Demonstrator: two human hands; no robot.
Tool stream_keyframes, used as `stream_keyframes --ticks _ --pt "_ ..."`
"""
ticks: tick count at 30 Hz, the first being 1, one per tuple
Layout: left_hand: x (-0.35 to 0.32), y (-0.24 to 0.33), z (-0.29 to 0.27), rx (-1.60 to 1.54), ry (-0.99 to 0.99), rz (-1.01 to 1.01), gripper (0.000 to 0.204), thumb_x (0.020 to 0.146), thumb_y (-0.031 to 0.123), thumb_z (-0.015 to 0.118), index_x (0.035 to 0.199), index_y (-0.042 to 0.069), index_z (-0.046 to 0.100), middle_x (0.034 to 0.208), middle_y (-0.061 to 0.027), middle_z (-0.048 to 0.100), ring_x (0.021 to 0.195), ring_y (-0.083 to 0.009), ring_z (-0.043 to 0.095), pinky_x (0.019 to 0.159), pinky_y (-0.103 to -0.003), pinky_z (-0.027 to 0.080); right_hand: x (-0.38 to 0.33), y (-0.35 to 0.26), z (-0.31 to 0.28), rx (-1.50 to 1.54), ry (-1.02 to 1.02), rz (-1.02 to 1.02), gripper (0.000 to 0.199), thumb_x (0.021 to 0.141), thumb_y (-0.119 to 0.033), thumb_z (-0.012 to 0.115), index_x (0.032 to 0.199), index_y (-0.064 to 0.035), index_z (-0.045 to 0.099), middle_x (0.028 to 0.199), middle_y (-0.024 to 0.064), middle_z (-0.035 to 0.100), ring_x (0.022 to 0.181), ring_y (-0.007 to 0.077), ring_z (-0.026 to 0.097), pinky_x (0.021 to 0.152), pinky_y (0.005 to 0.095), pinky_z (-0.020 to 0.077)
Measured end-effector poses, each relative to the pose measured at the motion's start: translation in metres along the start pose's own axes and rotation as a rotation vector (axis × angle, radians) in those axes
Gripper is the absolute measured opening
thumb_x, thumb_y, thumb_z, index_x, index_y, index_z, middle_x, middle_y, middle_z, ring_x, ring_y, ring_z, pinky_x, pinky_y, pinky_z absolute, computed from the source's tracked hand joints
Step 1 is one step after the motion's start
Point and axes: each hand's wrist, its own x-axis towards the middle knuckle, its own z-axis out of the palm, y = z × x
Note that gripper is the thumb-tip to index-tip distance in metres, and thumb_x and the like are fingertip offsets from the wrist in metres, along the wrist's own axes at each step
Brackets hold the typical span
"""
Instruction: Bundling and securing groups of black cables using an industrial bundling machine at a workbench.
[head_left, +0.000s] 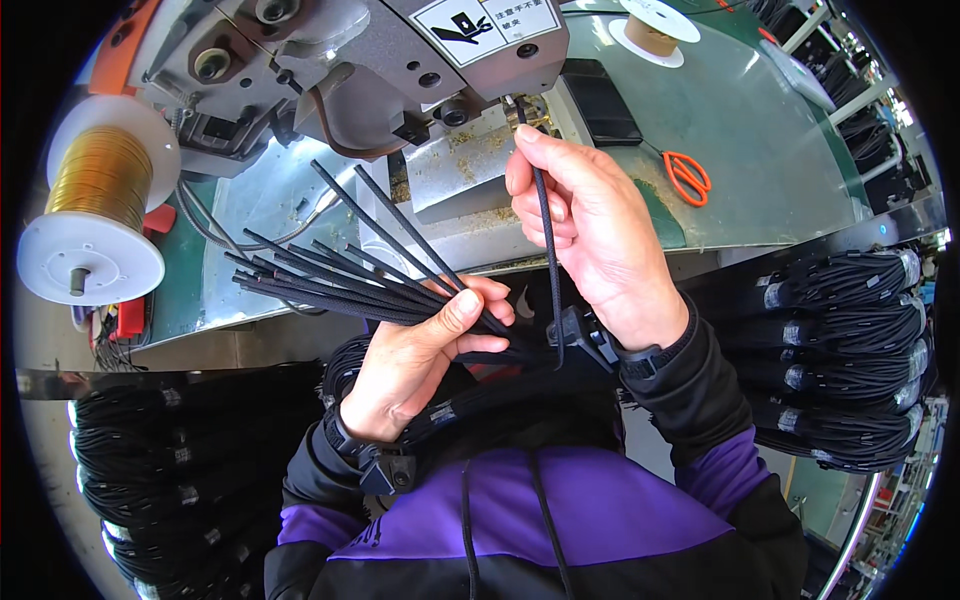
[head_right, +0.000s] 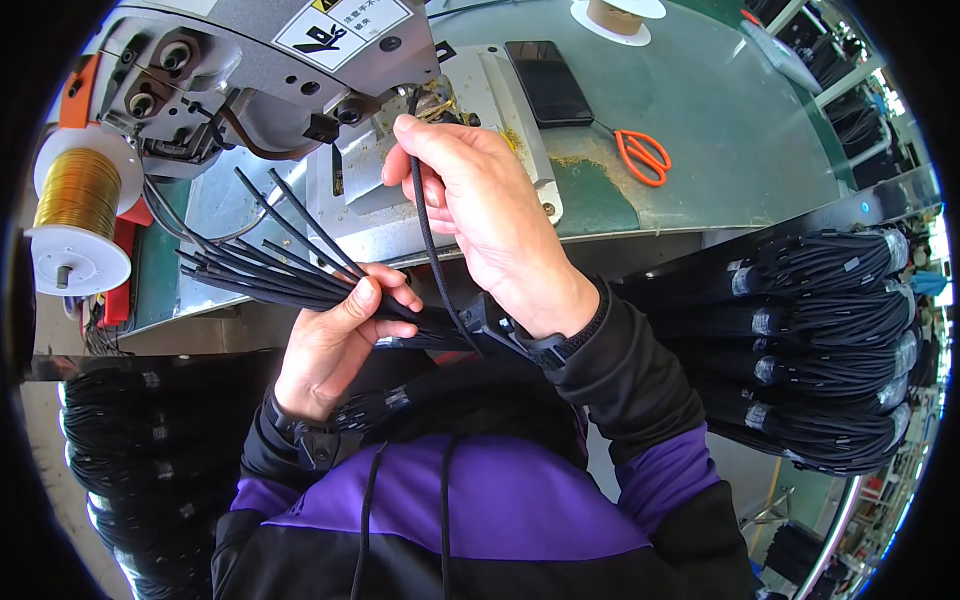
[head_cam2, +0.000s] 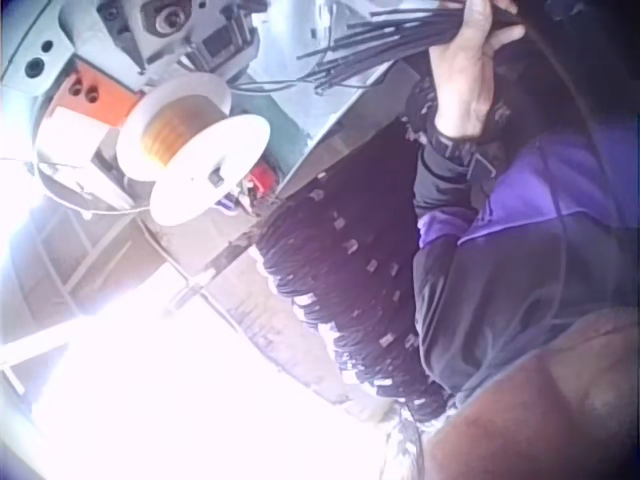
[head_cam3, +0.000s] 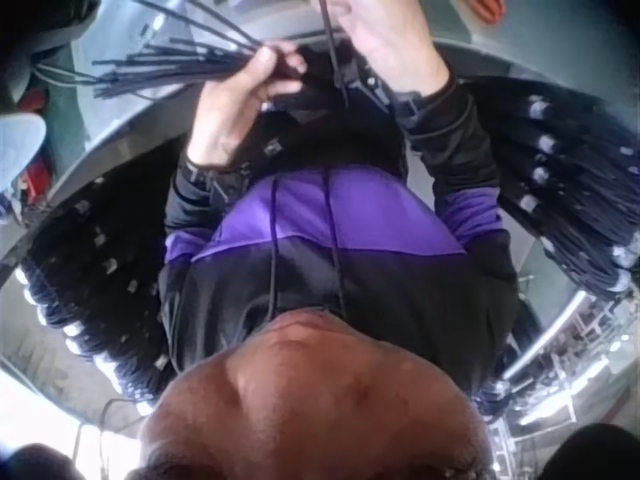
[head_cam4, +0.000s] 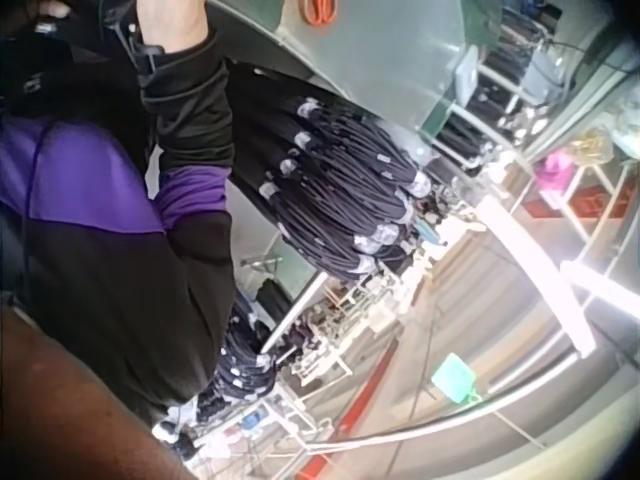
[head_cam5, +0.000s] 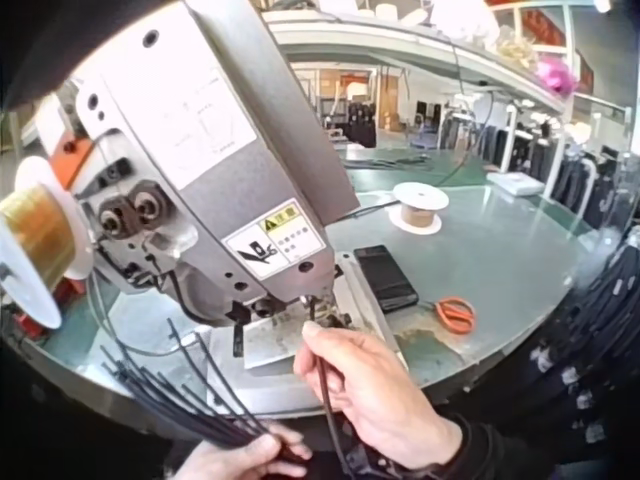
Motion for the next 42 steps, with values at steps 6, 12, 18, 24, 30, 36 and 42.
stream_keyframes --ticks 6,12,18,24,30,36,42 --pt "0.001 -0.001 0.0 0.001 -0.007 0.013 0.027 0.084 0.019 0.055 0.102 -0.001 0.056 0.091 -0.0084 0.057 0.085 -0.0165 0.056 0.071 -0.03 0.049 -0.004 0.005 -0.005 -0.006 0.032 0.006 0.031 0.086 -0.027 0.05 0.066 -0.0037 0.052 0.05 -0.0072 0.03 0.045 0.0022 0.024 0.042 0.0181 0.0186" --pt "0.003 0.0 0.001 0.017 0.003 0.005 0.026 0.083 0.016 0.056 0.102 -0.002 0.055 0.093 -0.0087 0.057 0.085 -0.0169 0.056 0.07 -0.03 0.05 0.001 0.001 -0.001 0.001 -0.013 -0.002 0.031 0.087 -0.027 0.05 0.066 -0.0042 0.052 0.05 -0.0074 0.029 0.045 0.0024 0.023 0.042 0.0183 0.0183" --pt "0.004 -0.004 -0.002 -0.027 0.03 0.014 0.021 0.081 0.013 0.059 0.096 -0.001 0.056 0.095 -0.0107 0.058 0.083 -0.0187 0.057 0.069 -0.031 0.051 -0.003 0.001 0.0 0.019 0.004 -0.009 0.03 0.087 -0.027 0.049 0.065 -0.0051 0.051 0.051 -0.0073 0.029 0.045 0.0029 0.023 0.042 0.0189 0.0183" --pt "0.006 -0.005 0.0 -0.052 0.036 0.016 0.018 0.081 0.013 0.059 0.093 0.0 0.055 0.094 -0.0121 0.058 0.083 -0.0197 0.057 0.068 -0.031 0.051 0.013 0.005 -0.006 0.039 0.051 0.007 0.03 0.087 -0.027 0.048 0.066 -0.005 0.051 0.052 -0.0072 0.029 0.046 0.0029 0.024 0.042 0.019 0.0184" --pt "0.016 -0.007 0.006 -0.013 0.025 0.04 0.017 0.08 0.011 0.06 0.093 0.001 0.055 0.089 -0.011 0.058 0.078 -0.0186 0.058 0.065 -0.029 0.052 0.014 0.011 -0.008 0.008 0.004 0.021 0.031 0.088 -0.028 0.048 0.067 -0.0044 0.052 0.051 -0.0075 0.029 0.044 0.0019 0.025 0.041 0.017 0.0187" --pt "0.025 -0.017 0.012 0.052 -0.001 0.074 0.018 0.08 0.012 0.06 0.093 0.001 0.054 0.084 -0.0089 0.058 0.075 -0.0167 0.059 0.064 -0.028 0.052 -0.018 0.028 0.0 -0.317 0.04 -0.06 0.033 0.087 -0.028 0.049 0.065 -0.004 0.052 0.048 -0.008 0.03 0.042 0.0011 0.025 0.04 0.0164 0.0194" --pt "0.025 -0.022 0.015 -0.043 0.029 0.208 0.019 0.085 0.012 0.055 0.099 0.001 0.051 0.086 -0.0082 0.057 0.082 -0.0166 0.058 0.069 -0.029 0.052 -0.017 0.011 -0.003 -0.046 0.141 -0.065 0.034 0.086 -0.027 0.05 0.062 -0.0042 0.052 0.047 -0.0084 0.031 0.041 0.0009 0.026 0.04 0.017 0.0191"
